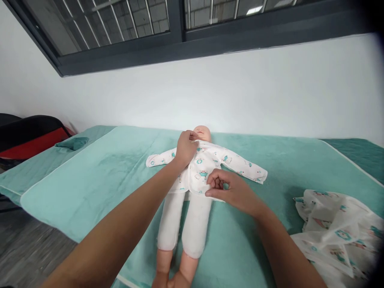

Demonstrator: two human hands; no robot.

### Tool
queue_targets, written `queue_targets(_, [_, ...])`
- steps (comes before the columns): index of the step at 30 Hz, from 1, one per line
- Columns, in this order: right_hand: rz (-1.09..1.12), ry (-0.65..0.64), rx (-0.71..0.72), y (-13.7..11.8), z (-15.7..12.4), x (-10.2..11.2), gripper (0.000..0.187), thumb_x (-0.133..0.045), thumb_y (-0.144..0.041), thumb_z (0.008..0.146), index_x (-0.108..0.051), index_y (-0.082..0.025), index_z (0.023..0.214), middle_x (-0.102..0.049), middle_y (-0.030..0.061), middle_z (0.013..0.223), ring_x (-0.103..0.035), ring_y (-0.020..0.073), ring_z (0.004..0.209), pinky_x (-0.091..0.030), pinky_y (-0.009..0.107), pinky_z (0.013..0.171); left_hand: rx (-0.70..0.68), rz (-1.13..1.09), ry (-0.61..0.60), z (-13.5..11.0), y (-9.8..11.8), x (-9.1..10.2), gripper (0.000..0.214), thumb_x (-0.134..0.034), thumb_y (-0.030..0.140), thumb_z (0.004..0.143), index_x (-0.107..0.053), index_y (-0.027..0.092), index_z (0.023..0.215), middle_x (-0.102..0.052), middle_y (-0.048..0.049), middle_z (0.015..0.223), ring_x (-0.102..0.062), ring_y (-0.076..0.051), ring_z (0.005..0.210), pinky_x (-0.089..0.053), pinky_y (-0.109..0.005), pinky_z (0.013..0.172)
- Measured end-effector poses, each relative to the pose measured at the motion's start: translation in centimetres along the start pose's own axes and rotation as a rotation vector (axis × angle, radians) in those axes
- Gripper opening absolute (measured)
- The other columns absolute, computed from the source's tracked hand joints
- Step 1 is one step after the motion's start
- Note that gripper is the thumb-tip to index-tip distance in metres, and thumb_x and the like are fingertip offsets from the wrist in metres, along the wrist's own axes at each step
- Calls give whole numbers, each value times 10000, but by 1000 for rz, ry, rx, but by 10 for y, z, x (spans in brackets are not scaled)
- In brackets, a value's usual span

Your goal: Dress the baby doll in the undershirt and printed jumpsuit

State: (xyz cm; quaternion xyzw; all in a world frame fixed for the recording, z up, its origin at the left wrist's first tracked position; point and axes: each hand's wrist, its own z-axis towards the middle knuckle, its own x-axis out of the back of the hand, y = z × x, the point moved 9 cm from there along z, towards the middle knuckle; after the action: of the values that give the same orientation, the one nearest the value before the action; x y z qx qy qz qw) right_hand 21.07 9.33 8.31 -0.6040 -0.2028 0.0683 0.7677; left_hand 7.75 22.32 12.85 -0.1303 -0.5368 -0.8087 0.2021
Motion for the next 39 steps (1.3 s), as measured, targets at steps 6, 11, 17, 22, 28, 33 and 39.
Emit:
queue_targets(6, [-240,476,-118,37,-4,68,465,-580,-533,888,-560,-211,553,-523,-10,531,-428,132,528,-296,276,525,43,93,60,-28,-28,32,73,-533,255,852,-585,214,882,-646,-40,979,-590,-190,952,-429,-335,913])
queue_targets(11, [-70,470,-326,93,6,80,447,-680,-558,796,-628,-221,507,-586,25,492,-491,146,455,-362,279,489,362,-43,67,-77,-96,61,276,-535,454,867,-639,202,825,-677,-49,904,-594,-232,907,-433,-360,853])
queue_targets(17, [132,399,-235,88,21,50,370,-670,-576,778,-689,-208,753,-689,0,761,-601,181,741,-507,301,681,464,-484,-79,-94,-102,36,499,-624,627,784,-696,209,1047,-714,-75,1142,-639,-255,1048,-479,-349,902])
queue_targets(22, [306,433,-112,72,20,48,321,-656,-488,838,-682,-250,1052,-712,3,1043,-623,177,981,-488,300,875,391,-597,-50,-73,-94,18,471,-633,558,816,-685,205,1124,-667,-88,1278,-590,-255,1204,-450,-351,1002])
queue_targets(28, [466,429,-151,82,25,46,411,-707,-439,800,-637,-257,1161,-726,20,1066,-664,199,979,-526,324,823,367,-559,10,-64,-112,19,457,-659,493,811,-675,218,1175,-642,-74,1318,-576,-246,1209,-426,-346,1028])
queue_targets(33, [327,522,-255,103,20,56,340,-744,-380,731,-632,-226,1012,-737,-1,833,-672,193,729,-527,313,645,433,-472,2,-71,-121,23,433,-690,509,764,-695,196,1064,-723,-40,929,-640,-197,799,-479,-297,704])
queue_targets(39, [201,378,-391,109,9,53,383,-683,-321,763,-579,-299,1131,-756,19,954,-693,212,712,-510,320,600,535,-666,-17,-78,-118,23,404,-761,409,716,-668,200,1049,-647,15,726,-547,-112,579,-400,-227,523])
